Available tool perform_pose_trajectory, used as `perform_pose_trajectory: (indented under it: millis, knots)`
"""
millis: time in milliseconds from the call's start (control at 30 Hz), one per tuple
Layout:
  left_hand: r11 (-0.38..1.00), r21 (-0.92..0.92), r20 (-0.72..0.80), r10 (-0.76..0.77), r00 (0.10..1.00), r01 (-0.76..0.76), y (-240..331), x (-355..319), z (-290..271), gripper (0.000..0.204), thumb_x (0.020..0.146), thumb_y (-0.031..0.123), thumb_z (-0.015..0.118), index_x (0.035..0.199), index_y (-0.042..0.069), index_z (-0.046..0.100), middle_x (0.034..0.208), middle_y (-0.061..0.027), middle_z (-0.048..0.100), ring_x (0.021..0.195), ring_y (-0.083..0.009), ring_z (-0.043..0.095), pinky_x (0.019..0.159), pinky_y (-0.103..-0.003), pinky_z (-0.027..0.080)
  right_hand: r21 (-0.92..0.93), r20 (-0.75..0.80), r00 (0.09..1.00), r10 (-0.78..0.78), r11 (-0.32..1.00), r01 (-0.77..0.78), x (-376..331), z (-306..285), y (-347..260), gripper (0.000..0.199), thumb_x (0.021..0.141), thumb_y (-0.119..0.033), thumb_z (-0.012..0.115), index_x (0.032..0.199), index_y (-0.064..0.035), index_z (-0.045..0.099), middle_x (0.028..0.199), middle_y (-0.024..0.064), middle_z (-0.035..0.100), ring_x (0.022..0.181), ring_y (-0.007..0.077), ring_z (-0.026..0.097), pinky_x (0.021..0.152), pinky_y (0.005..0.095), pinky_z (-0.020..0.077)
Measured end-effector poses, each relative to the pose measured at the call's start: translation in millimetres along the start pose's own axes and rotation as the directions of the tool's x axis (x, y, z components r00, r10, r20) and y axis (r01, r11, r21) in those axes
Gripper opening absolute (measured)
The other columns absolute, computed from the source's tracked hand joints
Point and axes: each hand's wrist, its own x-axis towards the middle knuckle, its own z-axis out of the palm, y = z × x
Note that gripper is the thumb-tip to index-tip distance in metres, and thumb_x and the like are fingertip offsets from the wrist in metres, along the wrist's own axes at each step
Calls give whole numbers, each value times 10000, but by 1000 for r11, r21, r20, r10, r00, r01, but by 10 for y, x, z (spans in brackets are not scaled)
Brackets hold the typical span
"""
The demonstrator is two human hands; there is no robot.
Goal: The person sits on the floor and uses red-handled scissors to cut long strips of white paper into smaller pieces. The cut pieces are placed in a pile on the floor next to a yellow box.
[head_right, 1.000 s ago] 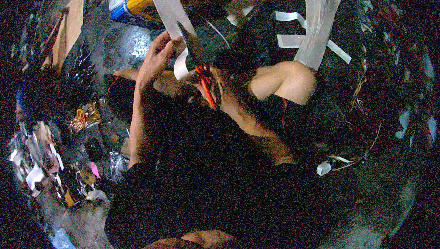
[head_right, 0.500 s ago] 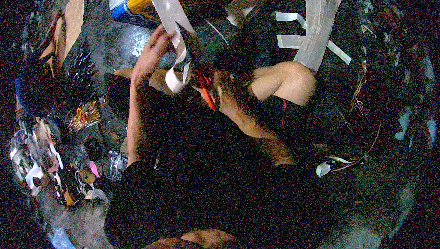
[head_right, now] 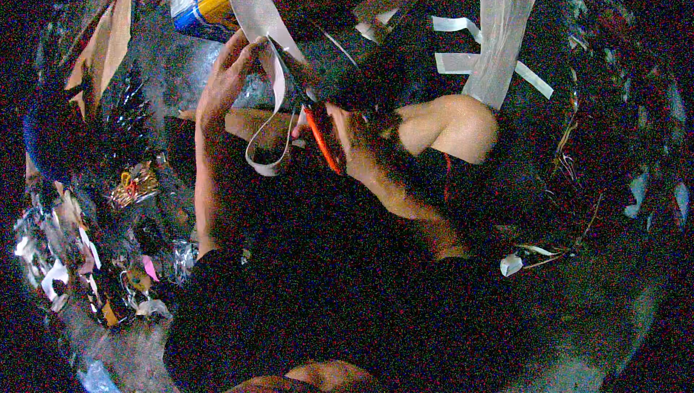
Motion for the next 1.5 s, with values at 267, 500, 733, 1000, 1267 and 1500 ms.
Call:
perform_pose_trajectory:
  millis: [267,500,733,1000,1267,1500]
  knots:
    - [991,46,84,-128,988,125,206,-117,106,353,882,200,466,1176,8,436,1059,-72,541,965,-168,508,835,-285,414,-179,161,971,176,973,-147,139,-100,-72,508,739,-508,553,870,-19,505,748,157,550,707,330,565,598,387,445]
    - [997,-43,48,65,997,-63,295,-18,11,243,879,193,439,1042,16,475,792,-43,565,656,-118,544,545,-237,455,-311,-1,992,-123,943,116,88,6,-75,565,716,-558,527,878,-18,488,730,128,532,702,287,544,611,361,437]
    - [992,-69,43,108,993,-105,496,-115,133,209,884,174,428,1021,23,476,752,-41,559,615,-106,544,509,-226,453,-493,7,916,-402,795,353,181,-2,-44,513,773,-513,502,891,-14,488,764,167,542,732,368,547,619,398,440]
    - [990,14,6,142,990,-142,587,-65,117,221,888,198,429,1015,22,475,754,-43,567,612,-109,557,487,-228,455,-114,-29,984,-177,978,173,122,30,-208,462,764,-474,546,880,-30,502,763,163,553,716,362,553,605,391,433]
    - [996,-46,-88,71,994,-75,614,-61,208,256,887,202,413,1071,34,468,786,-36,571,642,-121,560,497,-238,458,-353,-16,910,-414,854,382,181,12,-162,335,786,-328,500,888,-9,503,786,170,557,732,339,563,618,377,452]
    - [995,-59,-31,-77,997,75,777,-73,222,374,876,186,457,1198,0,416,1100,-94,526,1020,-168,484,886,-274,368,-394,-28,817,-576,757,521,284,42,-62,324,818,-332,482,909,-21,482,727,159,552,697,342,562,556,387,438]
